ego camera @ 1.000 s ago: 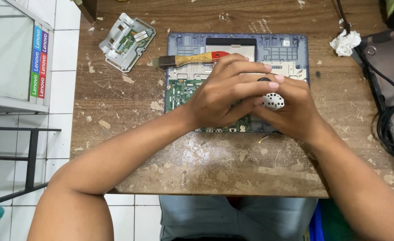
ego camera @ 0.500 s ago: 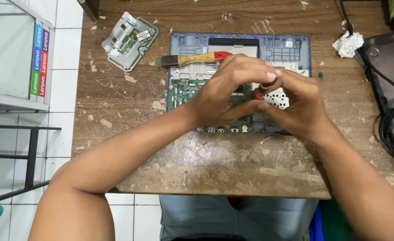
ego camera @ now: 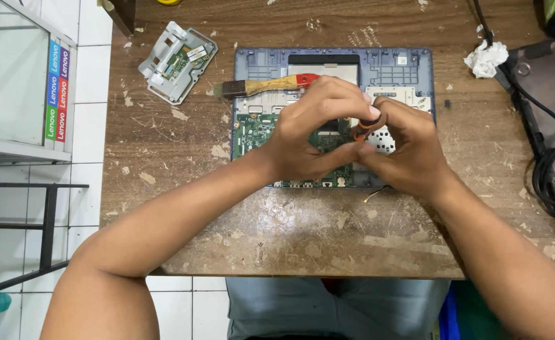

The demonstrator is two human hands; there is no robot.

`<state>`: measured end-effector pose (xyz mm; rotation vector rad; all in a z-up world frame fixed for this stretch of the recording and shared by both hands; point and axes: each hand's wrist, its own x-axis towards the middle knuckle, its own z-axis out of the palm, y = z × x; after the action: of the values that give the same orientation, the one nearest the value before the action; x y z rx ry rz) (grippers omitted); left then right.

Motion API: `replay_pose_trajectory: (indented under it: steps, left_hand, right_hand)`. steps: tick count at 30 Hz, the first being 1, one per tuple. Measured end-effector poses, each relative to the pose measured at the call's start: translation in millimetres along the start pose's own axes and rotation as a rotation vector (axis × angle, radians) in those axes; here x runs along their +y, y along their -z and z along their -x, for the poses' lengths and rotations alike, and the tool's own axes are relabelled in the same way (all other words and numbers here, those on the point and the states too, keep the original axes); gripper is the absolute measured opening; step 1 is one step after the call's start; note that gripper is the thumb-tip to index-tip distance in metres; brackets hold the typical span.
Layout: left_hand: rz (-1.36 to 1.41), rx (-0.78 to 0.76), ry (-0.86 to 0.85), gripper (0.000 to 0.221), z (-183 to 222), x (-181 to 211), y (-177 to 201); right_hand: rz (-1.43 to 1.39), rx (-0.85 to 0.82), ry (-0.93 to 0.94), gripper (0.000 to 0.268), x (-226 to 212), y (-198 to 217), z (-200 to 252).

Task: A person is seen cleaning a laptop motherboard with a brush and then using a screwdriver to fasten screws into the board.

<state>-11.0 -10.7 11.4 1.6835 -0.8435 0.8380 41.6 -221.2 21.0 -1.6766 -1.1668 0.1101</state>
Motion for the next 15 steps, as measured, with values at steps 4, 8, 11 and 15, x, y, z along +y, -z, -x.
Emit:
replay_pose_trajectory:
  steps: [4,8,11,15]
  left_hand:
    - [-0.018,0.069,0.02,0.026,-11.5,11.5,-1.9]
    - [0.01,-0.015,0.079,0.018,-11.1,14.2,-0.3]
    - [0.039,-0.12,0.094,0.024,-9.5,12.8,-1.8]
    - [0.016,-0.064,0.034,0.025,-22.8,22.1,0.2]
  right_hand:
    - [0.095,0.038,0.056,0.034,-7.2,1.7,-4.6]
    - [-0.151,-0.068,0.049,0.025,-0.3,19.7,-5.8]
    - [-0.114,-0.112,0.065,0.028,7.4,20.0,-1.4]
    - [0.0,-0.008,0.033,0.019,-8.6,8.0,-5.3]
